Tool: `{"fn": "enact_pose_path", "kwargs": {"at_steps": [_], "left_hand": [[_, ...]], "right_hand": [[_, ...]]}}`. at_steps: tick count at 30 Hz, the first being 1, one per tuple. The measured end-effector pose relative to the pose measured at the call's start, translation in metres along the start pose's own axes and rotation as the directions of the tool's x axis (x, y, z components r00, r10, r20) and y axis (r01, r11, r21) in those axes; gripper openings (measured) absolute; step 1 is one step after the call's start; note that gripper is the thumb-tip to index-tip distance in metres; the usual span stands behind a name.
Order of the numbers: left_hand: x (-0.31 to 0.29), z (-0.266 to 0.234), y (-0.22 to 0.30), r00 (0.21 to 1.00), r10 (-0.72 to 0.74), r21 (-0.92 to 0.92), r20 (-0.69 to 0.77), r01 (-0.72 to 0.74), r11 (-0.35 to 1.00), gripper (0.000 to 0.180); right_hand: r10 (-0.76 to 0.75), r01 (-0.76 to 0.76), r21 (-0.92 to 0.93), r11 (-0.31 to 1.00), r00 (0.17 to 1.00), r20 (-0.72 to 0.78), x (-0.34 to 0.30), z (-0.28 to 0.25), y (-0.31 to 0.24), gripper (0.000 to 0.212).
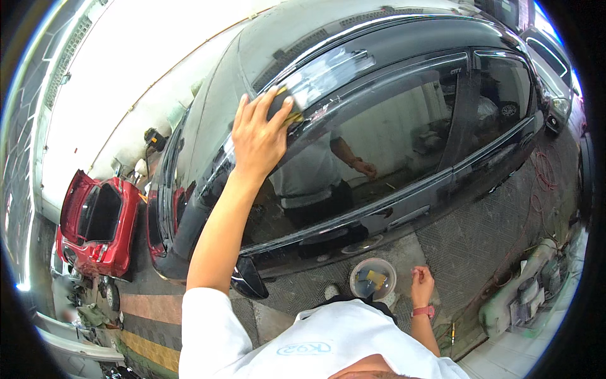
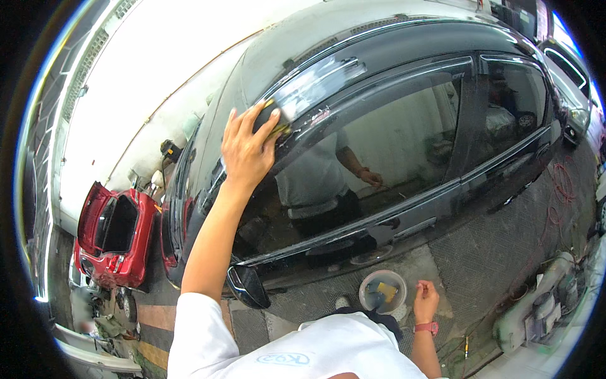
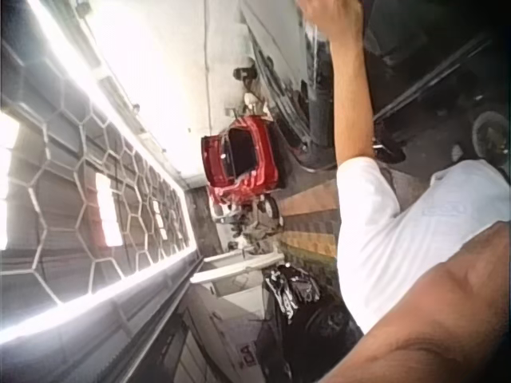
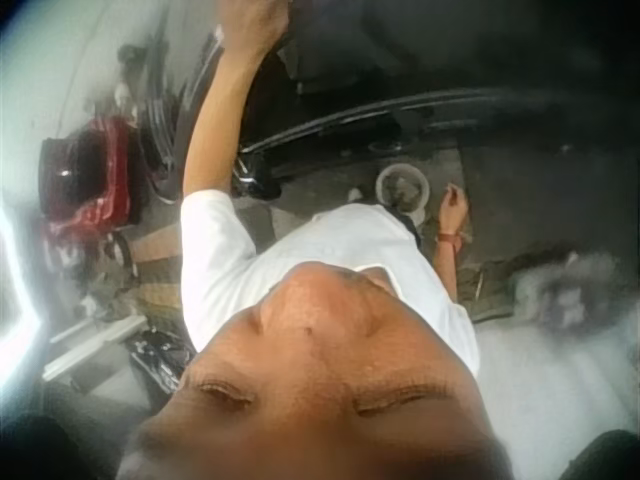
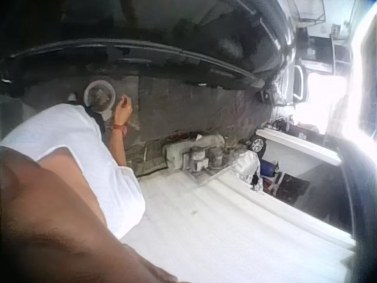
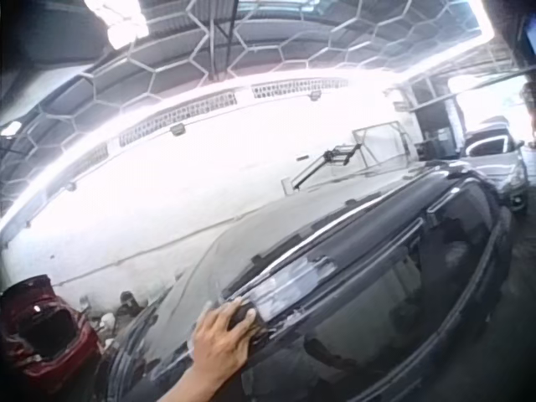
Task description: The person applies a transparent film to the rear window of a black car using a squeegee. They repeatedly smooth the film, dip the squeegee into a bucket of water, and work along the edges to remove bubbles and ensure adhesion.
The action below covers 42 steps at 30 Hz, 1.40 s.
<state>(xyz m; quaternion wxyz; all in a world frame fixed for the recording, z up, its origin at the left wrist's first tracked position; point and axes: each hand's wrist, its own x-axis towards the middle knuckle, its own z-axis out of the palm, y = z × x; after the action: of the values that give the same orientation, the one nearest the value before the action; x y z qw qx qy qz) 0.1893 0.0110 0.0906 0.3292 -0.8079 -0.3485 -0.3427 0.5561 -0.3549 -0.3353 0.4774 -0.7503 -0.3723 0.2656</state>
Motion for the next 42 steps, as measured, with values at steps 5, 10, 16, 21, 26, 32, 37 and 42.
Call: {"fn": "enact_pose_path", "kwargs": {"at_steps": [5,10,16,21,26,32,37,42], "left_hand": [[0.04,0.017,0.019,0.999,0.05,-0.008,-0.008,-0.05,0.999,0.052],[0.0,-0.001,-0.002,1.0,0.015,0.029,0.012,-0.016,0.999,0.058],[0.044,0.023,0.026,0.999,0.041,-0.032,-0.018,-0.041,0.999,0.059],[-0.009,-0.006,-0.001,1.0,-0.012,0.052,0.025,0.011,0.999,0.057],[0.052,0.029,0.027,0.999,0.015,-0.044,-0.037,-0.016,0.999,0.055],[-0.004,-0.002,-0.005,0.998,-0.047,0.024,0.044,0.046,0.999,0.052],[0.052,0.026,0.018,0.999,-0.039,-0.053,-0.031,0.038,0.998,0.047],[0.022,0.001,-0.004,0.999,-0.03,-0.08,0.031,0.033,0.996,0.049]], "right_hand": [[0.028,-0.026,-0.07,0.997,0.999,0.028,-0.008,-0.002,-0.003,0.011],[0.037,-0.036,0.085,0.996,0.999,-0.016,-0.007,0.006,0.018,0.011],[0.049,-0.049,0.024,0.999,0.999,-0.008,-0.012,0.004,0.01,0.01],[0.04,-0.036,0.094,0.995,0.998,-0.04,-0.012,0.003,0.016,0.01],[0.026,-0.024,0.042,0.999,0.999,-0.042,-0.012,-0.001,0.021,0.012],[-0.003,0.003,0.012,1.0,1.0,-0.017,-0.003,-0.007,0.001,0.013],[0.052,-0.048,0.058,0.997,0.996,-0.07,-0.004,-0.007,0.026,0.01],[0.005,-0.005,-0.023,1.0,1.0,-0.014,-0.004,-0.005,0.004,0.011]]}}
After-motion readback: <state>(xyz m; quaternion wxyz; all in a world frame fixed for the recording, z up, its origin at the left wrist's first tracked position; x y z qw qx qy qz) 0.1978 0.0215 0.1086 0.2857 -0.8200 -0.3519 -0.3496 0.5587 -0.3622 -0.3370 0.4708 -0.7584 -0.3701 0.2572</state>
